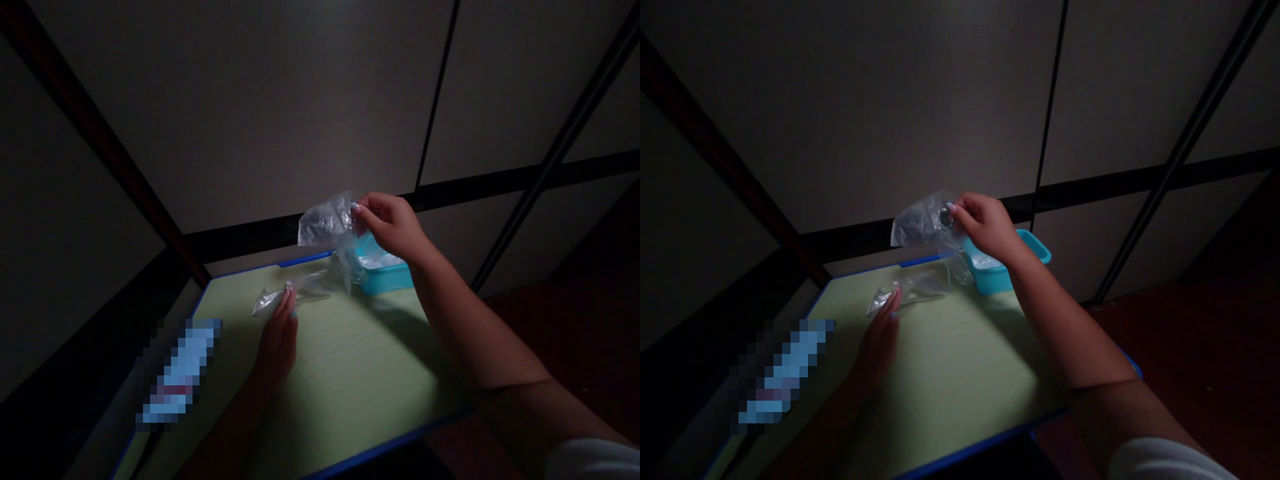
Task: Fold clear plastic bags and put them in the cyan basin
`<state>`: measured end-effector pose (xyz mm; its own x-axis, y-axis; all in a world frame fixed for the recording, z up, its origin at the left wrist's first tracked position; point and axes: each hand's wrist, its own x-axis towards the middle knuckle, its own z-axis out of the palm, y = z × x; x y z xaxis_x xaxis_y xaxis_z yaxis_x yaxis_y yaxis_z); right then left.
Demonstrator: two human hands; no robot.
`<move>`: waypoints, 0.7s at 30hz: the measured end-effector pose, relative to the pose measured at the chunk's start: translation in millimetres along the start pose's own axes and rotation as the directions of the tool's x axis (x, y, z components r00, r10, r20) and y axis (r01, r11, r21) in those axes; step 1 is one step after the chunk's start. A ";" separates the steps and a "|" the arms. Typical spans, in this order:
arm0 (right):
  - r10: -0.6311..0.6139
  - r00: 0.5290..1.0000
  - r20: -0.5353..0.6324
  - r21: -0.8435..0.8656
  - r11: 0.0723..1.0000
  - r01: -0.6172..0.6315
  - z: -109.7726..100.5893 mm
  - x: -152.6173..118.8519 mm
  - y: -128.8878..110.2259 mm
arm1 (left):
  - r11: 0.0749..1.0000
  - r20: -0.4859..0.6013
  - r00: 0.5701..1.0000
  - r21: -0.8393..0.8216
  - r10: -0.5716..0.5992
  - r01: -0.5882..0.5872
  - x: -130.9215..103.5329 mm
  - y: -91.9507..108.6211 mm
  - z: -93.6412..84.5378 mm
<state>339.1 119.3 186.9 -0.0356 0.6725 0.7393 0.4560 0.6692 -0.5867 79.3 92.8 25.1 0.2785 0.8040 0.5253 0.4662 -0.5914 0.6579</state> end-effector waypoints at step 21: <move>-0.028 1.000 -0.002 -0.081 0.996 0.027 -2.5 1.7 6.1 | 0.908 -0.264 0.901 -0.338 -0.344 0.248 10.9 4.3 -27.7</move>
<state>344.1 123.8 185.4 -0.0463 0.6531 0.7559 0.5256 0.6594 -0.5376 61.1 97.3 48.6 -0.1310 0.9118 0.3892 0.2090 -0.3583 0.9099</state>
